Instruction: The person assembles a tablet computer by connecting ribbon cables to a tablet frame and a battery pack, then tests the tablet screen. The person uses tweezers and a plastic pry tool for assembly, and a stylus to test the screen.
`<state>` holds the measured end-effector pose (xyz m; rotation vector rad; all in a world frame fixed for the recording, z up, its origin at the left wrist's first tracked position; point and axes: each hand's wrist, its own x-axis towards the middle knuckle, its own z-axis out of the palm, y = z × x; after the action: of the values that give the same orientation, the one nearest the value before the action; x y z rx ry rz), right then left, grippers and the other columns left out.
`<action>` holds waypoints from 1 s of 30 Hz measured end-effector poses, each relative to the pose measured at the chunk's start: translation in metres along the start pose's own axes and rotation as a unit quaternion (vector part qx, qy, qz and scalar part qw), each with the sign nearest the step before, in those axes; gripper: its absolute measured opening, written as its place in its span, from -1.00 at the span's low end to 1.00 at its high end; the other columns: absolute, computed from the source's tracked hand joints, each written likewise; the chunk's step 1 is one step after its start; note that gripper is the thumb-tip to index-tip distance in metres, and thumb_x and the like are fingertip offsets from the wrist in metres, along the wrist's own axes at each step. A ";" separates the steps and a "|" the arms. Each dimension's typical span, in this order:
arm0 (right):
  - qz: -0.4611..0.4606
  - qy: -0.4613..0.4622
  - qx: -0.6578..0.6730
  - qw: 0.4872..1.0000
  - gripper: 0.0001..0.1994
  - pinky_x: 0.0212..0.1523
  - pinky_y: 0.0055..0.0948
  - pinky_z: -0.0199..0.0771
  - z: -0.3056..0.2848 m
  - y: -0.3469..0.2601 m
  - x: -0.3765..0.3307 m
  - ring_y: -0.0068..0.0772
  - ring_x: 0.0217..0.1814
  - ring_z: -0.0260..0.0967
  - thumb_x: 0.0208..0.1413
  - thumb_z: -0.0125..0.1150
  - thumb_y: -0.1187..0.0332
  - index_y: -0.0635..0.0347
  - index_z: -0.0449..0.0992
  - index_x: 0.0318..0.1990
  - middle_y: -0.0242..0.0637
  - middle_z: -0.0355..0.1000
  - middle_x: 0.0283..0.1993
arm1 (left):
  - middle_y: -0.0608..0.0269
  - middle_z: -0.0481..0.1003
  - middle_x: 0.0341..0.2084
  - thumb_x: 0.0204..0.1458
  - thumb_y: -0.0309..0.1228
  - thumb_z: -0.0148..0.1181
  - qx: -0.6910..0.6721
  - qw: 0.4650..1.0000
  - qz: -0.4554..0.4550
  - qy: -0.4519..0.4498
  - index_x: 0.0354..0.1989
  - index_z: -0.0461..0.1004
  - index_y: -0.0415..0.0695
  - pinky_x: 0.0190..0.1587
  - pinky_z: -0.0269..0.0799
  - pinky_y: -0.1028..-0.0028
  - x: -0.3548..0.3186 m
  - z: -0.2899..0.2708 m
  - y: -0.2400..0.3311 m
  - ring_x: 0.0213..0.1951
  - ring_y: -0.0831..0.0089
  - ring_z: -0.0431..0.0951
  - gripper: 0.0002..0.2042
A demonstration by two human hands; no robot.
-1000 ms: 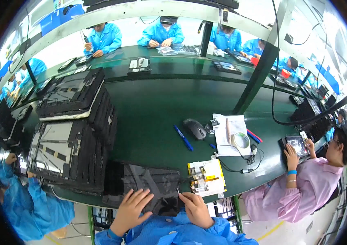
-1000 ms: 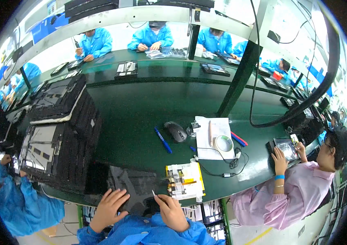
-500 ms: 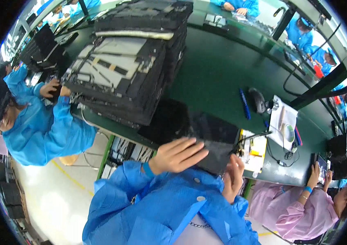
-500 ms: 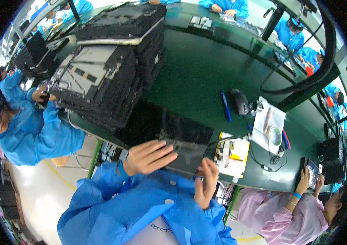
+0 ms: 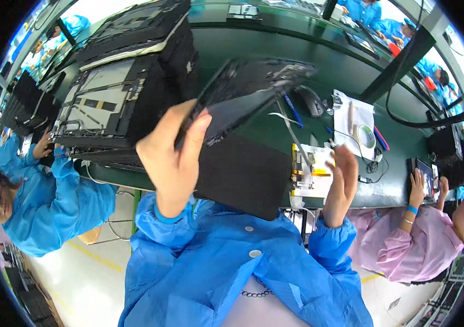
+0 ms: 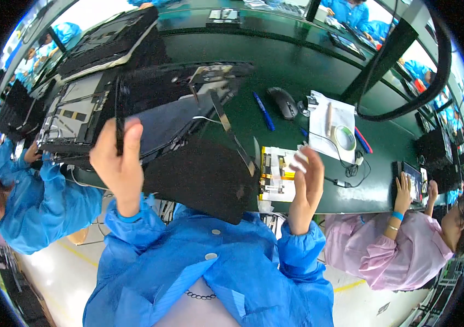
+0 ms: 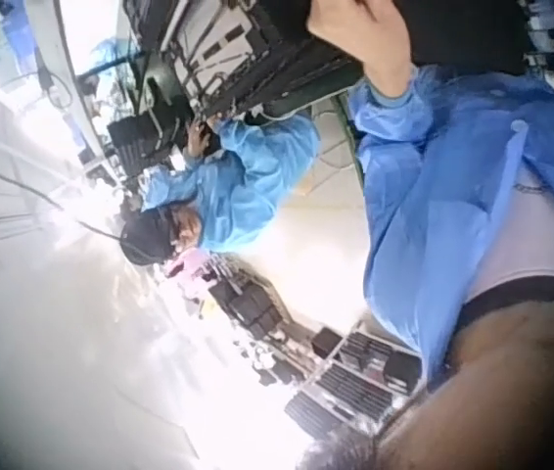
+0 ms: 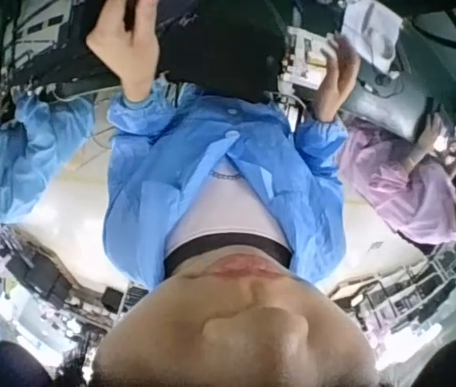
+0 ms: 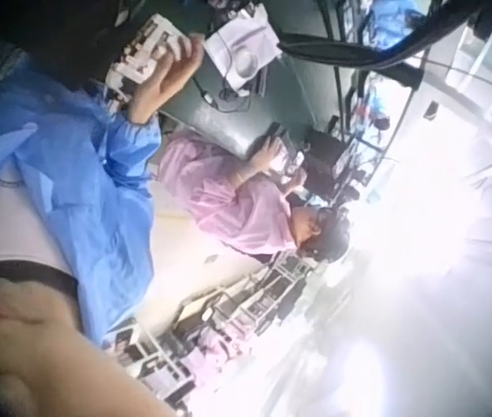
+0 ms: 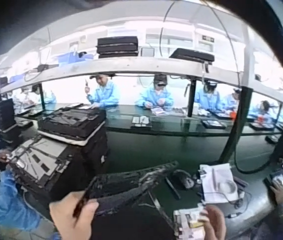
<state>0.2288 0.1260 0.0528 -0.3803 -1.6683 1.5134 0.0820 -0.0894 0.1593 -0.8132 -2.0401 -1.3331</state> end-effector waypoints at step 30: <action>-0.242 -0.326 -0.630 0.662 -0.61 -0.07 -0.28 0.39 0.056 0.137 0.155 -0.06 -0.13 0.33 -0.07 -0.02 0.60 0.27 0.33 0.01 -0.06 0.31 -0.15 | 0.19 0.50 -0.19 -0.06 -0.43 0.12 -0.080 0.900 0.159 -0.399 -0.09 0.48 -0.07 -0.03 0.38 0.30 -0.023 0.064 -0.039 -0.13 0.27 0.50 -0.70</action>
<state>0.0521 0.2280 -0.0124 -0.0130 -2.9152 -0.2081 0.0596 -0.0463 0.0970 -1.9262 -2.2232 -1.0733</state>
